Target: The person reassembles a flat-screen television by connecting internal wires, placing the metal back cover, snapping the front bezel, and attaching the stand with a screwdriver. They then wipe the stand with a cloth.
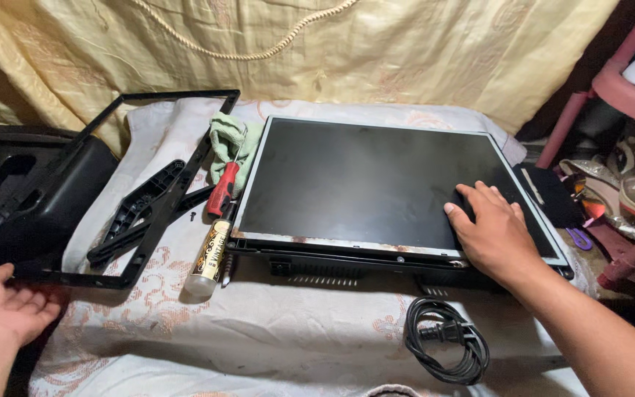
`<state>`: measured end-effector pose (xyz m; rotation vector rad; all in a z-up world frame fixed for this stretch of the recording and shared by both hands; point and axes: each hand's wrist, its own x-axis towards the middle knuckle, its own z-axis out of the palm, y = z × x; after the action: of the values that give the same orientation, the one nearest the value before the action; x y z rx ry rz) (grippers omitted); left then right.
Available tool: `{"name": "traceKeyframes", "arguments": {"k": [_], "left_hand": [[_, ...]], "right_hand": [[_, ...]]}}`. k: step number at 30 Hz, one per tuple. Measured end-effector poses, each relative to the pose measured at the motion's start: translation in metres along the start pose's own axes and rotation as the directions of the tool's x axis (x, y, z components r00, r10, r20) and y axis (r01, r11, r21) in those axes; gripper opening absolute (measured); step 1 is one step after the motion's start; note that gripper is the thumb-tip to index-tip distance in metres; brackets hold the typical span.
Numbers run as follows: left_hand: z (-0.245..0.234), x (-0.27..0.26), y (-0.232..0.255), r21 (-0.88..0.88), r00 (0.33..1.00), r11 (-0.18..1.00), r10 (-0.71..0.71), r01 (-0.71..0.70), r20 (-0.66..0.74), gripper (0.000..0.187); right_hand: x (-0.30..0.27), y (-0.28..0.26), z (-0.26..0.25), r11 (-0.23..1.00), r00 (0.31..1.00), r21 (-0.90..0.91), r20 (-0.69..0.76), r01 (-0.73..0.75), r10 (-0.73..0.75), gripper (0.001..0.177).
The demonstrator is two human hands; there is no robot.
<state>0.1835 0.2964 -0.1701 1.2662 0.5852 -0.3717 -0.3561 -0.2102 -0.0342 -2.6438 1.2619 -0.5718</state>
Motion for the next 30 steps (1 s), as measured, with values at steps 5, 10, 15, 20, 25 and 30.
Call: {"name": "traceKeyframes", "arguments": {"k": [5,10,15,20,25,30], "left_hand": [[0.012,-0.003,0.011,-0.050,0.992,0.994,0.103,-0.100,0.069,0.027],[0.021,-0.007,0.023,-0.190,0.955,0.953,0.264,-0.237,0.134,0.027],[0.027,-0.004,0.035,-0.255,0.931,0.923,0.331,-0.287,0.151,0.027],[0.023,0.004,0.044,-0.331,0.913,0.902,0.354,-0.276,0.203,0.030],[0.020,0.008,0.054,-0.420,0.855,0.862,0.426,-0.284,0.297,0.028],[0.009,0.012,0.050,-0.484,0.709,0.832,0.512,-0.270,0.485,0.018]], "right_hand": [[0.000,0.002,0.000,1.000,0.999,0.008,0.026,-0.022,0.022,0.061],[0.001,0.002,0.000,0.999,0.999,0.018,0.032,-0.032,0.031,0.061],[0.001,0.004,0.000,0.999,0.999,0.010,0.044,-0.031,0.030,0.061],[0.002,0.009,0.003,0.999,0.998,0.018,0.047,-0.035,0.034,0.061],[0.005,0.006,0.001,1.000,0.998,0.002,0.050,-0.031,0.031,0.062],[0.007,-0.014,-0.027,0.924,0.938,0.223,0.232,-0.311,0.260,0.077]]}}
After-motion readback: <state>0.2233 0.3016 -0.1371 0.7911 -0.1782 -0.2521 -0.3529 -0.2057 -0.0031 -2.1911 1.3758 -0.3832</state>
